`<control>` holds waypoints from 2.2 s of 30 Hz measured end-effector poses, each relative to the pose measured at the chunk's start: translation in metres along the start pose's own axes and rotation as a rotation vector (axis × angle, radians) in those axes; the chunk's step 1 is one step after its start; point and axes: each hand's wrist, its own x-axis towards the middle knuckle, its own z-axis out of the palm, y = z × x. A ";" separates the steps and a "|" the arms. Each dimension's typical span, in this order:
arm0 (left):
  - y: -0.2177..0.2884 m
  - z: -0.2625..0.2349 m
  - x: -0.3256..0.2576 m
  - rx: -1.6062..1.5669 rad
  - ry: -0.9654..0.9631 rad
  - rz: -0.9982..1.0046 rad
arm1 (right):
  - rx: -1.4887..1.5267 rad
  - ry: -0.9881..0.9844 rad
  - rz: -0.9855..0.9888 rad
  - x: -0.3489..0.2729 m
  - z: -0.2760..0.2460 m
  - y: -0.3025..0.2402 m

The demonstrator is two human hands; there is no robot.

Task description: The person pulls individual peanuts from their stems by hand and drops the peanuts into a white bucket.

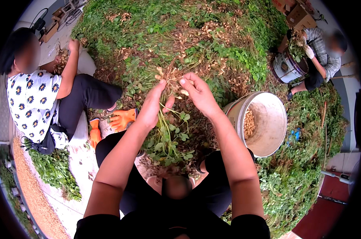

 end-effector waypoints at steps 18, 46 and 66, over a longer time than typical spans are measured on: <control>0.008 -0.007 0.007 -0.081 0.098 0.061 | 0.235 -0.052 0.107 0.004 -0.034 0.002; -0.011 -0.001 0.012 0.252 -0.014 0.104 | -1.455 0.507 -0.046 -0.106 -0.232 -0.024; -0.024 0.001 0.022 0.757 0.112 0.365 | -0.461 -0.016 -0.053 -0.029 -0.024 -0.026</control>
